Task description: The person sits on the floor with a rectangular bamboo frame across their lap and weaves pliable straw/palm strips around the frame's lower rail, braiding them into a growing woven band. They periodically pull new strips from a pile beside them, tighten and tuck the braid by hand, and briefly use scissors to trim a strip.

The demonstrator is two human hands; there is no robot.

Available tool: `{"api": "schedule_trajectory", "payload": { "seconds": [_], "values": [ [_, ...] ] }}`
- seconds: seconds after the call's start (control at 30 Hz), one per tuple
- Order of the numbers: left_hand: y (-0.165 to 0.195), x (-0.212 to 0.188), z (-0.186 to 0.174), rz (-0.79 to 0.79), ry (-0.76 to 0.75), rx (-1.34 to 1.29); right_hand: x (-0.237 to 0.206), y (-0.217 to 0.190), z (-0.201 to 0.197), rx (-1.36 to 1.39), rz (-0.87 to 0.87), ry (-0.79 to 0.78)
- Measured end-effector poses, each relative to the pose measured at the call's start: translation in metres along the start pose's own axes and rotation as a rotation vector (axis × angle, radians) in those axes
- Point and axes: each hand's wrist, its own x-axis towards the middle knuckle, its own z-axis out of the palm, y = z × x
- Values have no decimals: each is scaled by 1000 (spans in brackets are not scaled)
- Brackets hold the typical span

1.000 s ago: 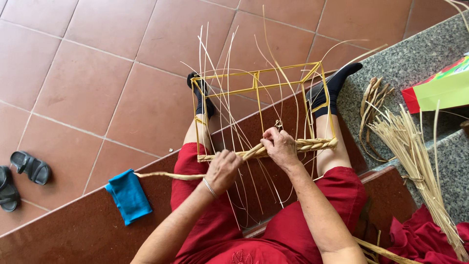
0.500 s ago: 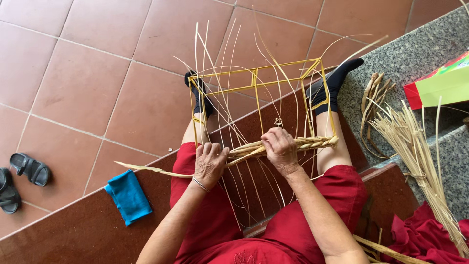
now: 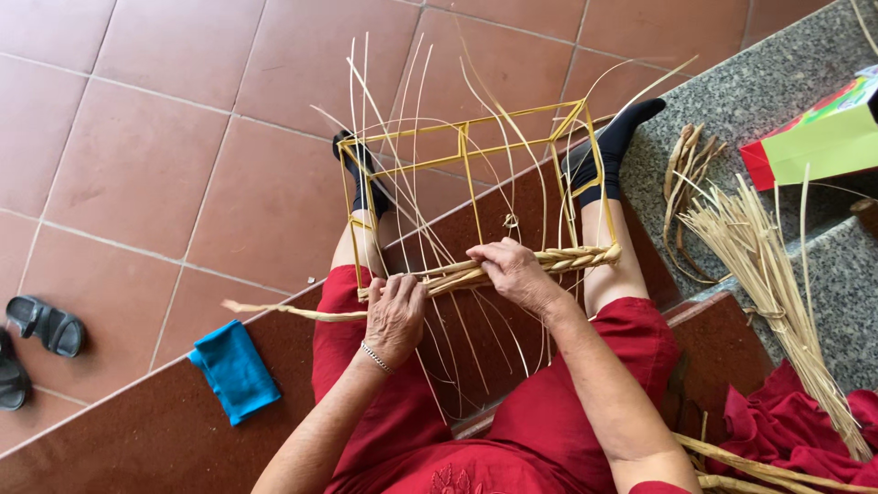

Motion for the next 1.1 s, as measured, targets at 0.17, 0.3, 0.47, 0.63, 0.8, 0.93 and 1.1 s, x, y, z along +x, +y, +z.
{"api": "schedule_trajectory", "payload": {
  "seconds": [0.17,0.3,0.47,0.63,0.8,0.93,1.1],
  "values": [
    [4,14,-16,-14,238,51,1,-9,-6,64,53,-150],
    [16,21,-3,81,377,159,1,-10,4,11,198,-108],
    [10,39,39,-245,-210,-248,0,1,3,167,277,-143],
    [-15,68,80,-590,-426,-427,-1,7,6,189,289,-145],
    [-19,59,103,-620,103,-1062,-4,10,8,109,295,-151],
    [-19,41,98,-897,128,-1526,-1,9,13,97,295,-83],
    [1,17,67,-992,63,-1955,8,3,31,149,355,-15]
  ]
}}
